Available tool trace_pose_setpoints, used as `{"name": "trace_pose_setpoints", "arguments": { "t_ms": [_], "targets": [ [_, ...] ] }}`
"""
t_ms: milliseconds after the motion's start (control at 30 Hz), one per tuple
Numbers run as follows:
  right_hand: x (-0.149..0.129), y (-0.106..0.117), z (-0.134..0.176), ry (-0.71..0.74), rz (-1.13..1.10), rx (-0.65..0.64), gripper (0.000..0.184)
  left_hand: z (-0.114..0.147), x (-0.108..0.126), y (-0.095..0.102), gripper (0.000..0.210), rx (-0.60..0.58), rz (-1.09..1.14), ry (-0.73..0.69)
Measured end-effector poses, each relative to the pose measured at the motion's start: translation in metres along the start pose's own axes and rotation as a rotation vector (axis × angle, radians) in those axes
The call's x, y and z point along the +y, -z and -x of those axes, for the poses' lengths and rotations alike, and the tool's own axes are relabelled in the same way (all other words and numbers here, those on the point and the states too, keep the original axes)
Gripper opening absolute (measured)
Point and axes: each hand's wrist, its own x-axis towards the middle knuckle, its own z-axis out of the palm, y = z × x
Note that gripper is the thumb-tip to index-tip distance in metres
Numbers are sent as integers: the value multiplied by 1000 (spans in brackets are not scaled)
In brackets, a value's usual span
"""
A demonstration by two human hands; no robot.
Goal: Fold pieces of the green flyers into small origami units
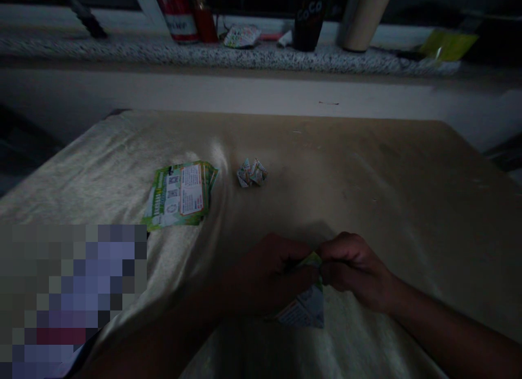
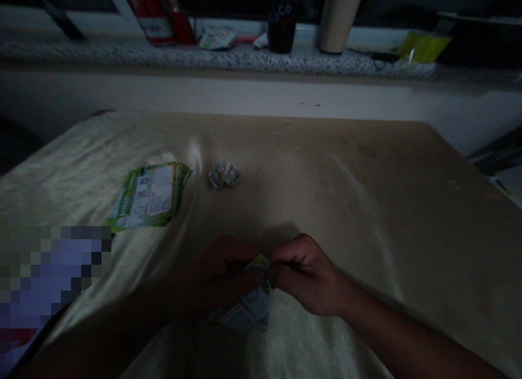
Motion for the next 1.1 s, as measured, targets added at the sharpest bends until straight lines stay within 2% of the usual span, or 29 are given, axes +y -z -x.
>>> {"name": "trace_pose_setpoints", "arguments": {
  "t_ms": [133, 267, 500, 667, 1000, 1100],
  "targets": [
    [1, 0, 0, -85, -76, 12, 26, -1, 4, 0, 34, 32, -34, 3],
    [0, 1, 0, -62, -66, -17, 20, -2, 3, 1, 36, 67, 13, 27],
    [1, -1, -2, -61, -34, 58, 15, -2, 0, 1, 33, 82, 18, 35],
    [-4, -3, -2, -57, -17, 79, 20, -2, -2, -1, 35, 78, 4, 13],
    [-4, -3, -4, -72, -7, 117, 18, -3, -7, -4, 31, 75, 148, 60],
    [-6, 1, -4, -46, -65, 132, 17, -6, -9, -2, 31, 151, 254, 57]
  ]
}}
